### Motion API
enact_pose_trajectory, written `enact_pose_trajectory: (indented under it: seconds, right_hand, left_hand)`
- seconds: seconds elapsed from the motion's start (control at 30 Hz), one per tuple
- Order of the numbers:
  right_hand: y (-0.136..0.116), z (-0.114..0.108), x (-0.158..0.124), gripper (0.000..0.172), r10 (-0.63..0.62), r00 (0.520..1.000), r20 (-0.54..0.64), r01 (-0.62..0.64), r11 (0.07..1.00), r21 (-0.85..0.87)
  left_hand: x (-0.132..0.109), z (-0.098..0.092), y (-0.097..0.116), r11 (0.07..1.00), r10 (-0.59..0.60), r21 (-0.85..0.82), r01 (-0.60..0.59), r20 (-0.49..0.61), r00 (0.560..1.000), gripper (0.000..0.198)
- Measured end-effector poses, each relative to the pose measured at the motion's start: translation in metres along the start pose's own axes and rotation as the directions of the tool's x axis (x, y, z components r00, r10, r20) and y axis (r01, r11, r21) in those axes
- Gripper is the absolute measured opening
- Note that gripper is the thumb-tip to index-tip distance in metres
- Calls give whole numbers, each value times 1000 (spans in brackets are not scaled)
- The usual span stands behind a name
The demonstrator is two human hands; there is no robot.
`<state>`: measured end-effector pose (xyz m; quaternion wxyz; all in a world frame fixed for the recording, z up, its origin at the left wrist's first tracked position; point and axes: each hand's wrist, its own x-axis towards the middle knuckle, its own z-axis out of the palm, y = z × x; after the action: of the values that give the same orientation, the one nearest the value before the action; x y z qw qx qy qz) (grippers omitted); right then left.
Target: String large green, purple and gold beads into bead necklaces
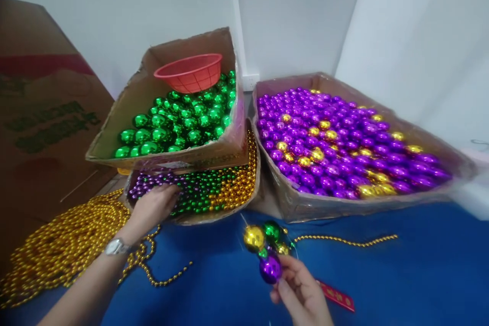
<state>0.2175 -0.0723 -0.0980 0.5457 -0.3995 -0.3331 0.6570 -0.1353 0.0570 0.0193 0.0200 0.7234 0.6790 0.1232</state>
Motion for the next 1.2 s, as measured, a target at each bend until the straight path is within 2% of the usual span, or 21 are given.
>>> enact_pose_trajectory:
  seconds: [0.03, 0.07, 0.1, 0.13, 0.17, 0.2, 0.23, 0.27, 0.33, 0.4, 0.57, 0.73, 0.9, 1.03, 1.13, 1.2]
  right_hand:
    - [-1, 2, -1, 33, 6, 1000, 8, -6, 1000, -20]
    - [-2, 4, -2, 33, 16, 1000, 11, -16, 999, -36]
    - [-3, 7, -3, 34, 21, 1000, 4, -21, 999, -46]
    - [-4, 11, -4, 35, 20, 1000, -14, -21, 998, -52]
    - [-6, 15, -5, 37, 15, 999, -38, -17, 998, -56]
    - [-7, 18, -6, 39, 4, 998, -67, -8, 998, -61]
    - [-9, 21, -6, 40, -7, 995, -96, 1, 998, -67]
    - [-10, 23, -7, 41, -17, 993, -118, 8, 997, -76]
    - [-13, 25, -7, 41, -23, 989, -145, 9, 995, -96]
    - [-14, 24, -8, 40, -23, 987, -157, 6, 994, -110]
    - [-14, 22, -9, 40, -11, 989, -149, -6, 994, -112]
    - [-11, 22, -9, 40, -20, 986, -164, -3, 990, -143]
    - [-10, 19, -9, 39, -52, 987, -154, 18, 976, -217]
    - [-10, 17, -8, 38, -38, 994, -103, 9, 964, -264]
    - [-2, 13, -7, 37, -24, 999, -39, 9, 942, -336]
    - [8, 7, -7, 34, -28, 1000, -14, 20, 918, -396]
  left_hand:
    - [-2, 0, 11, 986, -17, -167, 14, -20, 1000, 21]
    - [-5, 1, 25, 917, -47, -398, 36, -19, 999, 23]
    - [-8, 2, 40, 742, -79, -667, 72, 20, 997, 25]
    - [-12, 4, 55, 492, -90, -862, 125, 92, 992, 25]
    - [-15, 6, 70, 251, -68, -950, 185, 173, 983, 24]
    - [-18, 9, 83, 70, -40, -970, 234, 231, 972, 22]
    - [-21, 12, 96, -56, -7, -959, 278, 279, 960, 21]
    - [-24, 14, 105, -133, 23, -939, 316, 316, 949, 19]
    - [-27, 20, 119, -200, 66, -907, 370, 365, 929, 17]
    - [-29, 24, 125, -220, 94, -890, 399, 388, 917, 15]
    - [-32, 28, 128, -246, 102, -888, 388, 374, 922, 13]
    - [-35, 27, 130, -210, 94, -909, 359, 347, 933, 12]
    - [-35, 25, 129, -110, 73, -939, 325, 319, 945, 13]
    - [-35, 26, 128, 49, 54, -966, 253, 256, 965, 16]
    - [-40, 34, 131, 172, 101, -954, 245, 265, 959, 19]
    - [-47, 45, 134, 206, 140, -939, 277, 308, 941, 19]
